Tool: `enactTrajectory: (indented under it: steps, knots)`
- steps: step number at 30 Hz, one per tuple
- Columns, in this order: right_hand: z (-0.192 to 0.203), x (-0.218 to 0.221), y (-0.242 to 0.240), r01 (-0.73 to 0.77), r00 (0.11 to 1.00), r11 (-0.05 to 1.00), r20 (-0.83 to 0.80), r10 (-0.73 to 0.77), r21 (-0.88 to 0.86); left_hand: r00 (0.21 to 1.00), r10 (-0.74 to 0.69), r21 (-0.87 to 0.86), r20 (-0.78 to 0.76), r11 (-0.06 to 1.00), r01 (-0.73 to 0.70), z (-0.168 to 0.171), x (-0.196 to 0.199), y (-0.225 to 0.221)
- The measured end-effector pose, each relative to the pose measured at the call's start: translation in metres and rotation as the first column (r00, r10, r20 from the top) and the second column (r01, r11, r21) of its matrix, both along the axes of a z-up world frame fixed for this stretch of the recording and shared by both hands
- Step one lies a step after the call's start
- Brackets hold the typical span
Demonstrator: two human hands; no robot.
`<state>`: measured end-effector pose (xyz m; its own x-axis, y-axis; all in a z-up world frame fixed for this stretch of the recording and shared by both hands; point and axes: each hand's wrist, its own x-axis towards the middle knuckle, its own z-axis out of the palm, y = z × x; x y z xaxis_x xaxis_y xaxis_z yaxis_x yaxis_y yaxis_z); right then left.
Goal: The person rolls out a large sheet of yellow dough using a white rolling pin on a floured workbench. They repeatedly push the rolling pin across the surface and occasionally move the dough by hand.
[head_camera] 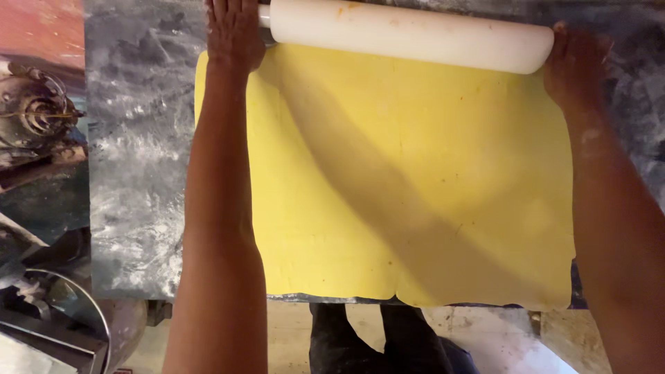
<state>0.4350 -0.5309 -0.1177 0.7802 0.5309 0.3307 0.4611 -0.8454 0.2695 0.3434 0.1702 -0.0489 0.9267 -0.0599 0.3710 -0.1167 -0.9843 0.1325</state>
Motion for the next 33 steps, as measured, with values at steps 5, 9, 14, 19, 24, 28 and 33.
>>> enactTrajectory:
  steps: [5, 9, 14, 19, 24, 28, 33]
  knots:
    - [0.008, -0.076, 0.015, 0.05, 0.997, 0.969, -0.072, -0.033, 0.241, 1.0, 0.022, 0.163, -0.012, 0.986, -0.02, -0.009, -0.045, -0.002]
    - [0.026, -0.173, 0.029, 0.09, 0.992, 0.938, -0.115, -0.054, 0.334, 0.994, 0.047, 0.124, -0.102, 0.992, -0.035, -0.004, -0.128, -0.01]
    - [0.046, -0.269, 0.032, 0.101, 0.98, 0.983, -0.187, -0.072, 0.15, 0.968, 0.049, 0.025, -0.246, 0.999, -0.044, 0.021, -0.244, -0.023]
    - [0.079, -0.336, 0.037, 0.001, 0.969, 0.968, -0.239, 0.061, 0.251, 0.961, 0.047, 0.018, -0.271, 0.999, -0.044, 0.047, -0.34, -0.044]
    - [0.128, -0.383, 0.064, 0.435, 0.808, 0.802, -0.57, -0.148, 0.408, 0.857, -0.025, -0.059, -0.514, 0.998, -0.006, 0.069, -0.416, -0.05]
    - [0.141, -0.398, 0.088, 0.473, 0.794, 0.776, -0.583, -0.172, 0.416, 0.83, -0.004, -0.056, -0.558, 0.998, -0.033, 0.066, -0.45, -0.036]
    - [0.113, -0.372, 0.114, 0.26, 0.939, 0.838, -0.33, -0.102, 0.481, 0.893, 0.037, 0.043, -0.448, 0.999, -0.02, 0.05, -0.424, -0.004]
